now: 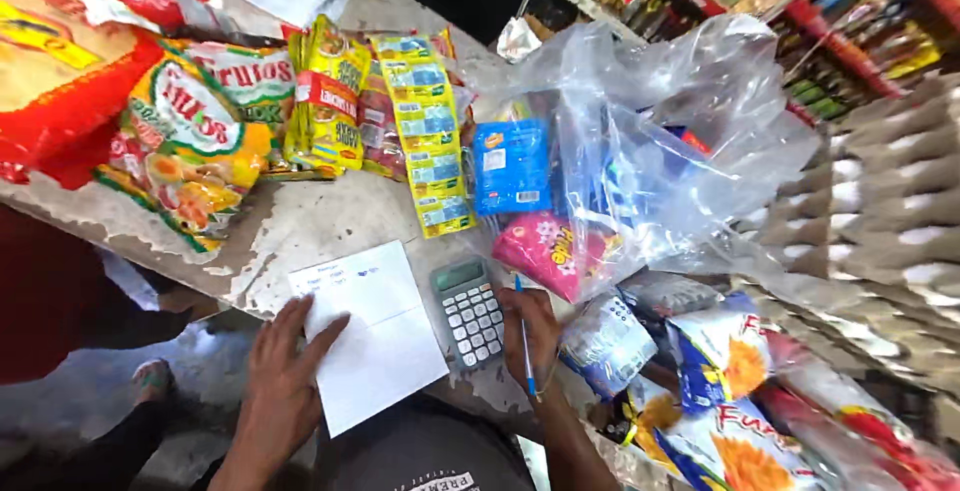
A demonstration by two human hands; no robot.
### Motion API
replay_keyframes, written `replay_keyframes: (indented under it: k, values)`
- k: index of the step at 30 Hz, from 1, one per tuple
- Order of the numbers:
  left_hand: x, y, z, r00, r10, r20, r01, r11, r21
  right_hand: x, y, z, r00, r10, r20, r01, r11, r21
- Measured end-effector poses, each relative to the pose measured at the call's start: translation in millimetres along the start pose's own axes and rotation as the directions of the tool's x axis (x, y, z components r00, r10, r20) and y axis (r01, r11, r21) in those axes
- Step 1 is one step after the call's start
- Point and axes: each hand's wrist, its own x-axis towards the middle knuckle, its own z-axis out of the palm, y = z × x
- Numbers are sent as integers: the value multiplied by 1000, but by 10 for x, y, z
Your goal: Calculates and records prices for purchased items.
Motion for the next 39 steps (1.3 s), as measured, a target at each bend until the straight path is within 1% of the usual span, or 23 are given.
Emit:
replay_keyframes:
  k: [2,5,10,12,15,18,21,24,27,30,33,34,36,37,39]
  values:
    - [-23,-7,17,1000,-11,-22,11,1000,3,56,-6,51,1000,-27,12,27,999,-29]
    - [-71,6,50,998,-20,-63,21,1000,18,136,33,102,992,-80,100,92,987,-129]
    - [-151,1,112,994,-44,-95,50,997,59,183,8,53,987,-90,134,111,980,-164]
    - [-162,-26,124,995,-45,-90,50,997,57,165,11,15,988,-83,127,103,983,-155]
    - [-191,-62,159,996,-37,-85,42,997,64,-1,-60,-112,991,-87,103,94,993,-65]
    - [-204,-115,246,990,-22,-138,28,999,38,-268,-153,-228,979,-124,164,129,991,-20]
    - [-209,-138,293,986,-12,-166,16,1000,22,-408,-219,-243,965,-168,200,183,982,-56]
    - [-208,-155,297,986,-6,-166,10,1000,18,-378,-233,-139,957,-164,241,199,971,-130]
    - [-204,-163,305,986,-4,-164,7,1000,16,-182,-265,-35,959,-169,229,202,971,-126]
    - [-218,-153,304,986,-10,-167,12,1000,12,-37,-261,30,941,-160,299,218,961,-172]
    - [-203,-145,300,985,-5,-171,9,1000,19,-137,-267,-104,929,-232,289,271,957,-102]
    - [-208,-144,294,985,-7,-171,11,1000,17,-228,-283,-168,918,-255,305,289,955,-70]
    - [-212,-148,300,984,-3,-175,5,1000,14,-398,-295,-255,884,-276,377,322,945,-64]
    - [-214,-153,308,985,2,-174,0,1000,10,-447,-282,-272,879,-279,387,328,943,-65]
    - [-212,-165,320,985,10,-173,-8,1000,12,-399,-254,-286,908,-267,323,306,949,-75]
